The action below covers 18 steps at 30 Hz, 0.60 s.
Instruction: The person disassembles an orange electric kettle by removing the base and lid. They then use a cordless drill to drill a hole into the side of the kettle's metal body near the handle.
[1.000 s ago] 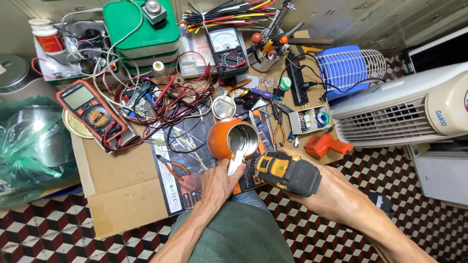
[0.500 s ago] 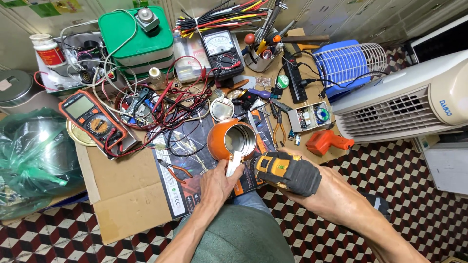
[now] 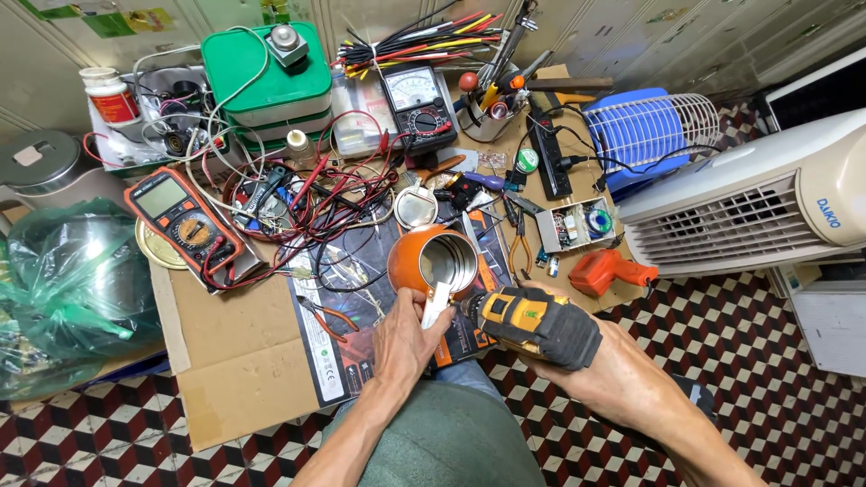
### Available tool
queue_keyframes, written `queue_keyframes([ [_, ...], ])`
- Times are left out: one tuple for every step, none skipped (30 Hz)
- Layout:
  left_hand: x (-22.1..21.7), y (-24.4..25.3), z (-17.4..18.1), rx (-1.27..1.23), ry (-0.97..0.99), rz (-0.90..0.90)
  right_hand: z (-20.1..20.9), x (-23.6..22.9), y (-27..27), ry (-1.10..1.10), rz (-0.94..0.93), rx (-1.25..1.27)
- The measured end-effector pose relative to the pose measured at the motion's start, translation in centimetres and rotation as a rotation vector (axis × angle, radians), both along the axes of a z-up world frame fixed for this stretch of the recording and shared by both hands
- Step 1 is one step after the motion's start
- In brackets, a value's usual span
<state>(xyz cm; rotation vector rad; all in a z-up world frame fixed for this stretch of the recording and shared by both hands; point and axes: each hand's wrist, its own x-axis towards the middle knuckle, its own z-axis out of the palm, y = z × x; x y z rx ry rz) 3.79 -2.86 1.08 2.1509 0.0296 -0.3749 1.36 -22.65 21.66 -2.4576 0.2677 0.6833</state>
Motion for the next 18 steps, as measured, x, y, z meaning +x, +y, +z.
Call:
queue_keyframes([
  [-0.1,0.0,0.0,-0.006,-0.019,0.014,-0.2,-0.1,-0.1,0.04,-0.016,-0.007],
  [-0.1,0.0,-0.2,-0.004,-0.02,0.014,-0.4,-0.2,-0.3,0.039,-0.017,-0.006],
  [-0.1,0.0,-0.4,-0.011,-0.04,0.014,-0.5,-0.3,-0.4,0.045,-0.015,-0.009],
  [-0.2,0.0,-0.5,-0.018,-0.06,0.014,-0.7,-0.5,-0.6,0.051,-0.013,-0.012],
  [-0.2,0.0,-0.4,-0.017,-0.06,0.015,-0.9,-0.6,-0.7,0.051,-0.012,-0.011],
  [-0.2,0.0,-0.3,-0.022,-0.06,0.018,-1.1,-0.7,-0.9,0.038,-0.02,0.011],
  [-0.2,0.0,-0.2,-0.026,-0.06,0.022,-1.3,-0.8,-1.0,0.025,-0.027,0.034],
  [-0.2,0.0,-0.3,-0.024,-0.061,0.024,-1.4,-0.9,-1.1,0.025,-0.026,0.036],
  [-0.2,0.0,-0.4,-0.021,-0.056,0.023,-1.5,-1.0,-1.2,0.019,-0.02,0.046],
  [-0.1,-0.1,-0.4,-0.017,-0.052,0.023,-1.6,-1.0,-1.3,0.013,-0.014,0.056],
  [-0.2,-0.1,-0.4,-0.017,-0.053,0.024,-1.6,-1.0,-1.2,0.012,-0.013,0.056],
  [-0.2,-0.1,-0.4,-0.018,-0.061,0.028,-1.6,-1.0,-1.2,0.01,-0.018,0.068],
  [-0.2,-0.1,-0.4,-0.019,-0.069,0.031,-1.5,-1.0,-1.1,0.009,-0.023,0.079],
  [-0.2,-0.1,-0.5,-0.018,-0.069,0.033,-1.3,-1.0,-1.0,0.009,-0.022,0.079],
  [-0.2,-0.1,-0.5,-0.017,-0.081,0.03,-1.1,-0.9,-0.9,0.009,-0.037,0.09],
  [-0.3,-0.1,-0.5,-0.015,-0.093,0.028,-0.8,-0.9,-0.7,0.009,-0.052,0.1],
  [-0.3,-0.1,-0.4,-0.015,-0.092,0.026,-0.5,-0.9,-0.6,0.009,-0.053,0.1],
  [-0.3,-0.1,-0.2,-0.024,-0.092,0.032,-0.2,-0.9,-0.5,0.037,-0.07,0.057],
])
